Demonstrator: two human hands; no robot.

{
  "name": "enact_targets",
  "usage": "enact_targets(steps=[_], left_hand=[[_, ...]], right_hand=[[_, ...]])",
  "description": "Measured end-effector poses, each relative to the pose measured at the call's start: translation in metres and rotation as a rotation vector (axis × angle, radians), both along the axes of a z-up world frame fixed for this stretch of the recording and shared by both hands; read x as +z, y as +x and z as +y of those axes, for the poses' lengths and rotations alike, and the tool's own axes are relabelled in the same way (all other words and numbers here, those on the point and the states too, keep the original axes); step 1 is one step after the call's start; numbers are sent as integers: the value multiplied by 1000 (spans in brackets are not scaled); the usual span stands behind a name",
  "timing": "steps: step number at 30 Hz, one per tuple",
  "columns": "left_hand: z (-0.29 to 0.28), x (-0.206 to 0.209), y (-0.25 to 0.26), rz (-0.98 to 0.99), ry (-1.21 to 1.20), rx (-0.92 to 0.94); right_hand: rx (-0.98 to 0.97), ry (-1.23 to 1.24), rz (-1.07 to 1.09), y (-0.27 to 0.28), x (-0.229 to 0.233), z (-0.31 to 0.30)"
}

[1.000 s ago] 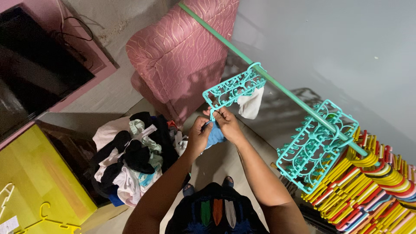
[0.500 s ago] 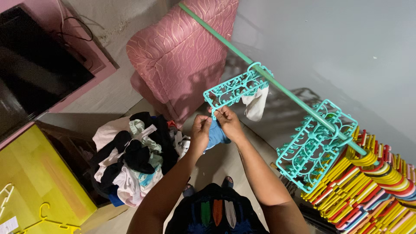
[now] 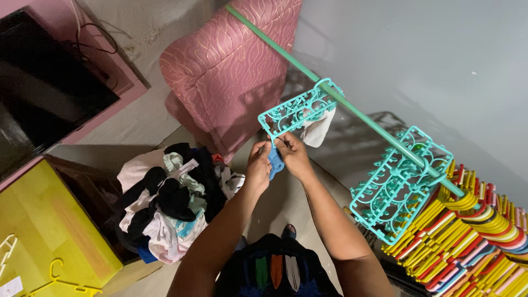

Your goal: The person picks up small clothing items from a pile on the floor and hangs them one by one on a turquoise plastic drying rack. The items include socks and underwear. The person continues this process throughout the clip, filling the rack with the clothes.

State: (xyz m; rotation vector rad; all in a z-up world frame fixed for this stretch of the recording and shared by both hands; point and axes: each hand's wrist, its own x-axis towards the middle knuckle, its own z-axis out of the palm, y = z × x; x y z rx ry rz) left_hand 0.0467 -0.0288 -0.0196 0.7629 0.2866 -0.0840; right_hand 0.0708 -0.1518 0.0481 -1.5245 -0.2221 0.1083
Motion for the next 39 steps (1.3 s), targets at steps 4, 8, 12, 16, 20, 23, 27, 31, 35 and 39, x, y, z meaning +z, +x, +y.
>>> enact_targets(steps=[4, 8, 12, 16, 20, 23, 27, 31, 35, 39], left_hand=[[5, -6, 6, 28, -60, -38], [12, -20, 11, -184, 198, 62], [22, -33, 9, -249, 351, 56], [27, -38, 7, -280, 468, 35], [33, -37, 2, -126, 528, -34], [40, -34, -2, -236, 734, 9], [54, -30, -7, -293, 784, 18], [84, -26, -15, -337, 870, 4], [129, -11, -30, -187, 1143, 34], [177, 16, -44, -224, 1066, 60]], right_hand=[[-29, -75, -102, -3, -1, -9], [-129, -124, 9, -13, -17, -16], [-137, -107, 47, -12, -43, -20], [-104, -83, -10, -9, -73, -21], [-86, -6, -12, -3, -95, -22], [-146, -33, 118, -5, -105, -25], [-286, -158, 38, -7, -114, -26], [-215, -188, 64, -9, -118, -20], [-96, -167, 36, -15, -117, -8], [57, -148, 89, -16, -112, 15]])
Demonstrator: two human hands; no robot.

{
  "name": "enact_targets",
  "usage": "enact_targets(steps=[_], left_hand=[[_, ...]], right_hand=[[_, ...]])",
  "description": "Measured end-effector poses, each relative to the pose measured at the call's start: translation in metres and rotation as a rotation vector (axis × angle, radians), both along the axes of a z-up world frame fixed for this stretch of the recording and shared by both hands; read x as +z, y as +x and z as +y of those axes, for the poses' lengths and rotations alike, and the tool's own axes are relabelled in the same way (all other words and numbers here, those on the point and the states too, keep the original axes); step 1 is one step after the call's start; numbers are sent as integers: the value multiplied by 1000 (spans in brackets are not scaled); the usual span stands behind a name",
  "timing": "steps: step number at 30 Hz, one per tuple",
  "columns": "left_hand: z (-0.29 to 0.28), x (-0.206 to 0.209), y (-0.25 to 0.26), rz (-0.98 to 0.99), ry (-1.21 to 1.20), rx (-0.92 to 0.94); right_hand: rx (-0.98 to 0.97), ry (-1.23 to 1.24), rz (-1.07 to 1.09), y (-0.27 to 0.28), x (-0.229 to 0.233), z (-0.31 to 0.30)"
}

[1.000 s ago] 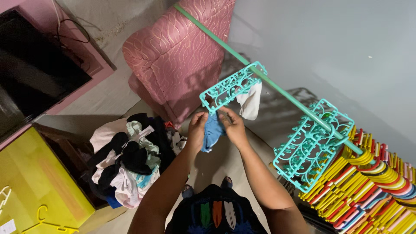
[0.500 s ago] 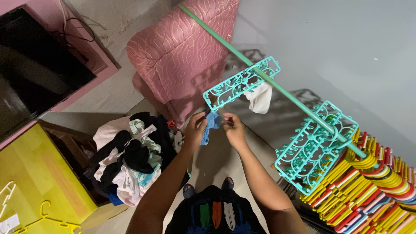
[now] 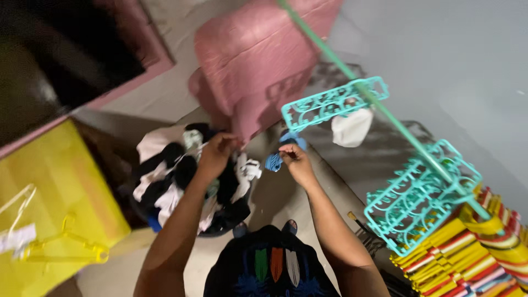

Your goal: The person picks up small clothing items from a pile on the floor and hangs them one by one on a turquoise plastic drying rack. The items include socks and underwear. The person continues this process throughout the clip, filling the rack with the clothes.

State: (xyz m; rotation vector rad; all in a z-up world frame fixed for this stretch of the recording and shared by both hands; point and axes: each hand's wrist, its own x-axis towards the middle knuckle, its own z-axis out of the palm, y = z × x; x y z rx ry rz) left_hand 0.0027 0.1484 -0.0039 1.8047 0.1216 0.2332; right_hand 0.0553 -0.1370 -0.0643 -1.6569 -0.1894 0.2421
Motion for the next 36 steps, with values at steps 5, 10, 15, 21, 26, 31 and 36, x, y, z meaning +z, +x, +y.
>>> enact_targets(steps=[5, 10, 15, 21, 26, 31, 36], left_hand=[[53, 35, -34, 15, -17, 128], [87, 48, -66, -1, 89, 219], [111, 53, -88, 108, 179, 251], [123, 61, -100, 127, 368, 168], [113, 70, -96, 5, 537, 59], [93, 82, -89, -37, 615, 22], [80, 78, -75, -44, 527, -96]], right_hand=[[180, 4, 44, -4, 11, 39], [282, -12, 91, -13, 14, 81], [346, -24, 116, -21, -3, 114], [296, -375, 62, -33, -20, 137], [276, -610, 9, -43, -17, 141], [168, -446, 0, -46, -6, 143], [184, 179, 187, -35, 22, 138]])
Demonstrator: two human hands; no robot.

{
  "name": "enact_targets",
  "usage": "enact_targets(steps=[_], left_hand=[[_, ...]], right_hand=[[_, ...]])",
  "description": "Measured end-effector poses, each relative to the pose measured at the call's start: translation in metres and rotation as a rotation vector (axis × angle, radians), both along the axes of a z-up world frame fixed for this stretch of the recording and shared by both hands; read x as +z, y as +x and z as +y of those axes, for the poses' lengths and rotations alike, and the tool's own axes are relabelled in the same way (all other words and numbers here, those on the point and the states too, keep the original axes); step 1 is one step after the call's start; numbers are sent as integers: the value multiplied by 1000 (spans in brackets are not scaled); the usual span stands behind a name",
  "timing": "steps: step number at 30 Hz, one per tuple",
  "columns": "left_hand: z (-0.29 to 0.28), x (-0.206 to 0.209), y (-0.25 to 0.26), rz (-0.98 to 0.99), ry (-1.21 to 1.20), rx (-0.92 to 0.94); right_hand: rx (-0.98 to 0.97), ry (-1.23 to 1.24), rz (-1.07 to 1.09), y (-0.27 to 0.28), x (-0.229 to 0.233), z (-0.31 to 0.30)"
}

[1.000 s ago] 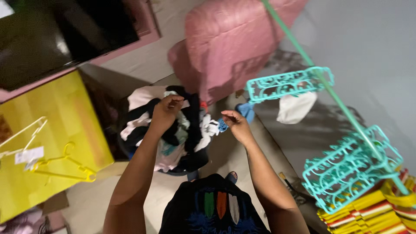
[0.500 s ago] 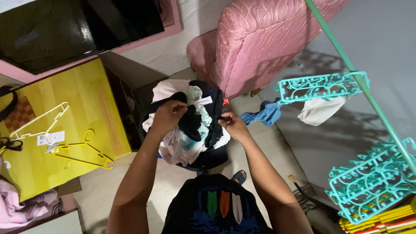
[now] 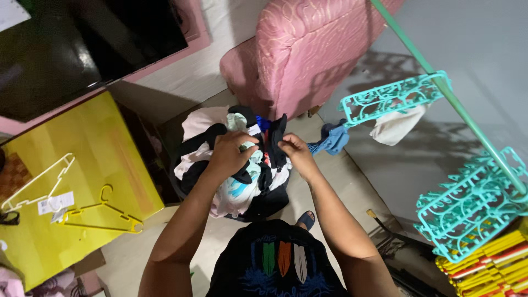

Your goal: The person picks up small clothing items from a pile on the floor and hangs them one by one on a turquoise plastic drying rack. The items include socks and underwear. The person continues this process throughout the clip, filling the rack with the clothes.

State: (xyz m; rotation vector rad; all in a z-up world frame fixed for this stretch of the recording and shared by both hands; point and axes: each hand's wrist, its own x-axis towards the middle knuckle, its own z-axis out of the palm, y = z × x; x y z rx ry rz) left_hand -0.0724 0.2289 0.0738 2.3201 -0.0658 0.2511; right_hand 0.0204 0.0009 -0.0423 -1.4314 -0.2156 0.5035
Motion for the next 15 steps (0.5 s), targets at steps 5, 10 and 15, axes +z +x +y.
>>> enact_targets(steps=[5, 10, 15], left_hand=[[-13, -21, 21, 429, -413, 44], [-35, -33, 44, 526, -970, -45], [-50, -15, 58, 287, -1159, 212]], right_hand=[[16, 167, 211, 0, 42, -13], [192, 212, 166, -4, 65, -34], [41, 234, 196, -9, 79, -55]])
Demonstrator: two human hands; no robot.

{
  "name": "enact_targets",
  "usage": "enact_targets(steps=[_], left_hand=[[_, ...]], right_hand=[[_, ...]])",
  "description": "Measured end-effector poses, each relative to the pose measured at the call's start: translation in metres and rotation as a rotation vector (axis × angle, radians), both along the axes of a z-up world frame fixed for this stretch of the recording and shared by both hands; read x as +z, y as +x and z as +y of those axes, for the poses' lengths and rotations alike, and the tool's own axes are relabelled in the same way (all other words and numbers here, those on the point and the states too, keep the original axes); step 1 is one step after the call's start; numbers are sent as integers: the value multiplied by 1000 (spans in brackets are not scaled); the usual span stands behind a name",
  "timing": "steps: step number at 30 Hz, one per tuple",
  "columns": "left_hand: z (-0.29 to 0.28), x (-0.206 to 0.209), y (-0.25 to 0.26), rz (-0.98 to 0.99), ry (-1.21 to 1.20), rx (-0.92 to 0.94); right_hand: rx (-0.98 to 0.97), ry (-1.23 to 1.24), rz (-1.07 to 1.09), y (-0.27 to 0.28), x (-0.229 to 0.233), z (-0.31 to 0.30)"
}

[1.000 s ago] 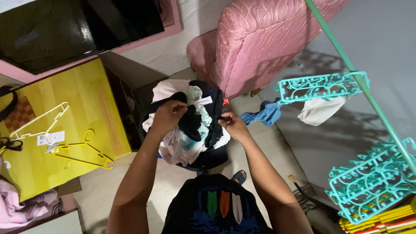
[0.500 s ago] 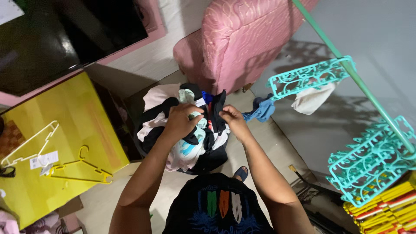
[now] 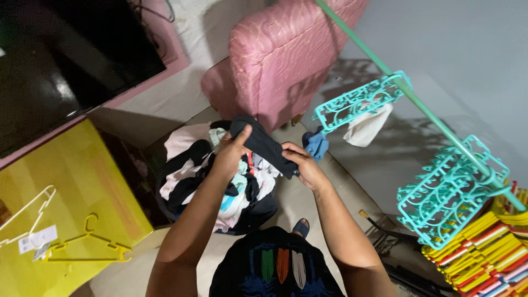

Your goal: The person picks up small clothing items from a pile on the floor and hangs them one by one on a turquoise plastic drying rack. The items include socks and underwear. The person continues this process throughout the clip, filling the rack with the clothes.

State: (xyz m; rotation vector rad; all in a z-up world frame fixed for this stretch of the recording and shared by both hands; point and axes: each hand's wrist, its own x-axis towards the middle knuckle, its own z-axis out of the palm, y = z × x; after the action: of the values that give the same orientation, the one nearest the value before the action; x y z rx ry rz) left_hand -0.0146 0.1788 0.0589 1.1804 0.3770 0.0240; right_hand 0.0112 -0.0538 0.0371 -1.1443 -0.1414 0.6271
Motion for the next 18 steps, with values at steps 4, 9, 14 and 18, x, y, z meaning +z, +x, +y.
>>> enact_targets(steps=[4, 9, 14, 18], left_hand=[[3, 16, 7, -70, -18, 33], [0, 24, 15, -125, -44, 64], [-11, 21, 23, -60, -97, 107], [-17, 13, 22, -96, -114, 112]], right_hand=[[-69, 168, 95, -1, 17, -27], [-10, 439, 41, 1, 27, -57], [-38, 408, -30, 1, 22, -69], [-114, 261, 35, 4, 14, -69]])
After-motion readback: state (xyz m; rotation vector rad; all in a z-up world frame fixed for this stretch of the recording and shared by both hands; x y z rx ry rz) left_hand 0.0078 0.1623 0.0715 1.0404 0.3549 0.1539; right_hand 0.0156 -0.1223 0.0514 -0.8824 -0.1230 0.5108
